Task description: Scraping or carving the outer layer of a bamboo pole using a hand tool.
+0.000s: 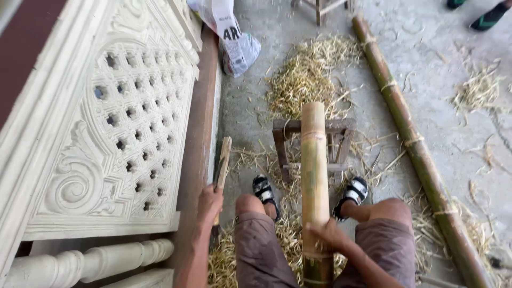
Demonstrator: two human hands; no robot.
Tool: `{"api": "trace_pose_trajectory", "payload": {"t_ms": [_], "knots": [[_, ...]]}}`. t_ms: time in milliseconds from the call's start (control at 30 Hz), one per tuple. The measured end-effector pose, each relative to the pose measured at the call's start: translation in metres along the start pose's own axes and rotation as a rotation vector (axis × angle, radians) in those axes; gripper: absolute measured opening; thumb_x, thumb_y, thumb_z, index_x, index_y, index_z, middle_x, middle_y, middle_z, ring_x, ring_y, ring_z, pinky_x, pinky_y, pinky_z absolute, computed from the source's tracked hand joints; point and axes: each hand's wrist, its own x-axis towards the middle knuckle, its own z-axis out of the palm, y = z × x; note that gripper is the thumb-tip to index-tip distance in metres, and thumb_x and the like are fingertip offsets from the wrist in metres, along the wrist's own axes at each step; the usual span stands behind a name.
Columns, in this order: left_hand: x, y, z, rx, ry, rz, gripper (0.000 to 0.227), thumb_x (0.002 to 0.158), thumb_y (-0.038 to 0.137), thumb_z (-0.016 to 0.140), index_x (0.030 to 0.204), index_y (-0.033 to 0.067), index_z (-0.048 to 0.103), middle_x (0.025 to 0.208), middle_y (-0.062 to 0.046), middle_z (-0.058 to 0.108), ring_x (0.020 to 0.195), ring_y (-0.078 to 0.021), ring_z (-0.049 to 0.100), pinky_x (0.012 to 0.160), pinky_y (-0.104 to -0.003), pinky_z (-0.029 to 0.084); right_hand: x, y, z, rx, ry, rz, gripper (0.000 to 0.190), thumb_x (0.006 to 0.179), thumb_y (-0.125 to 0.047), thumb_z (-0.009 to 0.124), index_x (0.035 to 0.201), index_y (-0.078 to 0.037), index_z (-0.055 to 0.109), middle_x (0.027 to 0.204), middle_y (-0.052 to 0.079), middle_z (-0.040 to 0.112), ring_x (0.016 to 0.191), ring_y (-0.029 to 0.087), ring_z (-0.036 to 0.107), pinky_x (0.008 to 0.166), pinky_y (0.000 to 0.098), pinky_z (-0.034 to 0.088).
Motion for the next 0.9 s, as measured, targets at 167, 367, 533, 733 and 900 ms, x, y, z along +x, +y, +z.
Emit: {"api": "trace_pose_trajectory", "payload": {"t_ms": [167,367,533,733,900], "knots": [[-0.005,-0.072,-0.002,-0.082,0.031,-0.118,0.034,0.106,0.033,0.052,0.103,0.001,0.065,0.073,-0.009,0.065,0.05,-0.0159,0.058,0.046,-0.036,0.05,-0.038,-0.001,-0.025,-0.394,-0.222,-0.151,0.092,0.081,-0.066,0.08,0.128,0.007,0.048,0.118,0.026,0.067,0.11,0.034,0.07,0.092,0.0418,0.06],[-0.09,-0.056,-0.031,-0.474,-0.019,-0.163,0.028,0.105,0.027,0.052,0.104,0.0003,0.06,0.067,-0.009,0.061,0.045,-0.0144,0.053,0.039,-0.033,0.046,0.014,0.057,-0.023,-0.709,-0.223,-0.426,0.043,0.095,-0.046,0.069,0.104,-0.005,0.076,0.098,0.014,0.075,0.088,0.03,0.073,0.082,0.0425,0.057],[-0.09,-0.179,0.041,-0.492,0.167,-0.369,0.033,0.106,0.023,0.054,0.112,-0.0078,0.064,0.066,-0.014,0.065,0.042,-0.0187,0.053,0.037,-0.038,0.044,0.0,0.013,-0.057,-0.333,-0.26,-0.355,0.037,0.099,-0.04,0.063,0.113,-0.007,0.074,0.098,0.018,0.073,0.078,0.03,0.069,0.066,0.0397,0.057],[-0.113,-0.246,0.051,-0.684,0.113,-0.68,0.033,0.102,0.008,0.056,0.13,-0.0099,0.06,0.072,-0.022,0.067,0.049,-0.0244,0.058,0.042,-0.041,0.048,-0.033,-0.062,-0.112,0.107,0.035,-0.153,0.06,0.09,-0.033,0.069,0.142,-0.011,0.047,0.124,0.017,0.07,0.096,0.032,0.077,0.068,0.0383,0.068],[-0.081,-0.374,0.133,-0.109,-0.128,-0.225,0.061,0.085,0.025,0.081,0.138,0.0008,0.061,0.1,-0.017,0.079,0.083,-0.0197,0.074,0.082,-0.037,0.059,-0.04,-0.086,-0.057,0.251,0.11,-0.029,0.1,0.077,-0.037,0.082,0.149,0.0,0.022,0.141,0.031,0.042,0.11,0.041,0.068,0.082,0.0492,0.068]]}}
